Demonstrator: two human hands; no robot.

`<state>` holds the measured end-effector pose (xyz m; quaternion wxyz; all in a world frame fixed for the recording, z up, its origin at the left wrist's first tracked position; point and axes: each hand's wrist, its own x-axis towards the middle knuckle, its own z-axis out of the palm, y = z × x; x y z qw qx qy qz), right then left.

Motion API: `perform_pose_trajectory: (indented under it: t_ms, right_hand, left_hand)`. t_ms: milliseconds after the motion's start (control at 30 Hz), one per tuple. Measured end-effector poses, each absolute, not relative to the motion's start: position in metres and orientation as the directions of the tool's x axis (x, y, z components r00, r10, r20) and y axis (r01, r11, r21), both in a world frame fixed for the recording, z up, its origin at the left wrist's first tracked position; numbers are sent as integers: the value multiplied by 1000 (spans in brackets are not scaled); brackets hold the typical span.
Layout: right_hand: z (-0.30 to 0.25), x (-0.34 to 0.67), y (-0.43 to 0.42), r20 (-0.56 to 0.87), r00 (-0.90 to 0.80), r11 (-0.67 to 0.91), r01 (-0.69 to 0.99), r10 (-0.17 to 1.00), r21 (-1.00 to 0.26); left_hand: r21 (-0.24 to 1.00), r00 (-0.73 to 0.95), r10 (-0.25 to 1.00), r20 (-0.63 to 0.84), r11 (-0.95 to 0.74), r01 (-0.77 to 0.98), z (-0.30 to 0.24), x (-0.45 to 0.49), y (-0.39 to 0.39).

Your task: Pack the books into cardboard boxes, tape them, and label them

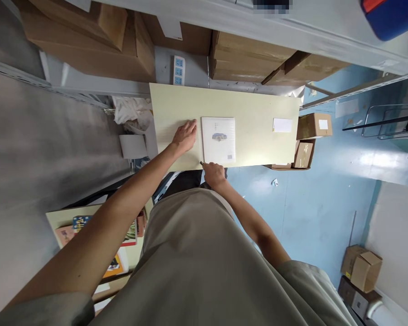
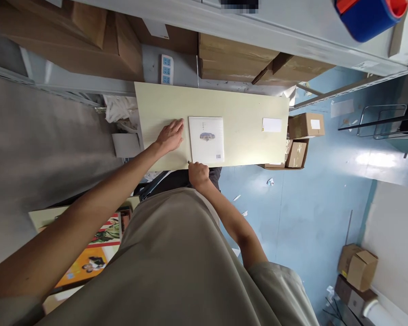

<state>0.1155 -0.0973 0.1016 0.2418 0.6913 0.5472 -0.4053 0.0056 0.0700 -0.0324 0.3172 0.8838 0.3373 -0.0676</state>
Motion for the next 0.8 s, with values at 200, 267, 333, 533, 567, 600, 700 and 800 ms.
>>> perform_pose_trajectory:
  t_ms: [200, 267, 333, 533, 567, 600, 700, 800]
  right_hand:
    - [116, 125, -105, -825, 68, -314, 940, 561, -136]
    - [121, 133, -110, -807, 98, -348, 927, 582, -138]
    - [125, 145, -114, -786, 135, -386, 912, 603, -140]
    - [146, 200, -118, -668, 253, -507, 835, 700, -215]
    - [150, 212, -117, -639, 277, -525, 818, 717, -235]
    - [155, 223, -115, -613, 299, -540, 802, 732, -254]
    - [169, 260, -108, -554, 345, -566, 770, 758, -294]
    - [185, 297, -95, -472, 390, -568, 756, 791, -326]
  left_hand:
    - [484, 724, 580, -373, -544, 685, -35, 8, 64]
    - [473, 707, 586, -396, -530, 704, -34, 10, 63]
    - [460, 696, 580, -424, -525, 716, -33, 12, 63]
    - [462, 655, 618, -434, -472, 751, -16, 18, 50]
    - [486, 666, 617, -419, -467, 739, -10, 21, 45]
    - [508, 679, 608, -411, -466, 725, -4, 25, 39]
    - [553, 710, 586, -391, -467, 690, 23, 50, 25]
    - [616, 742, 608, -284, -477, 627, 59, 90, 23]
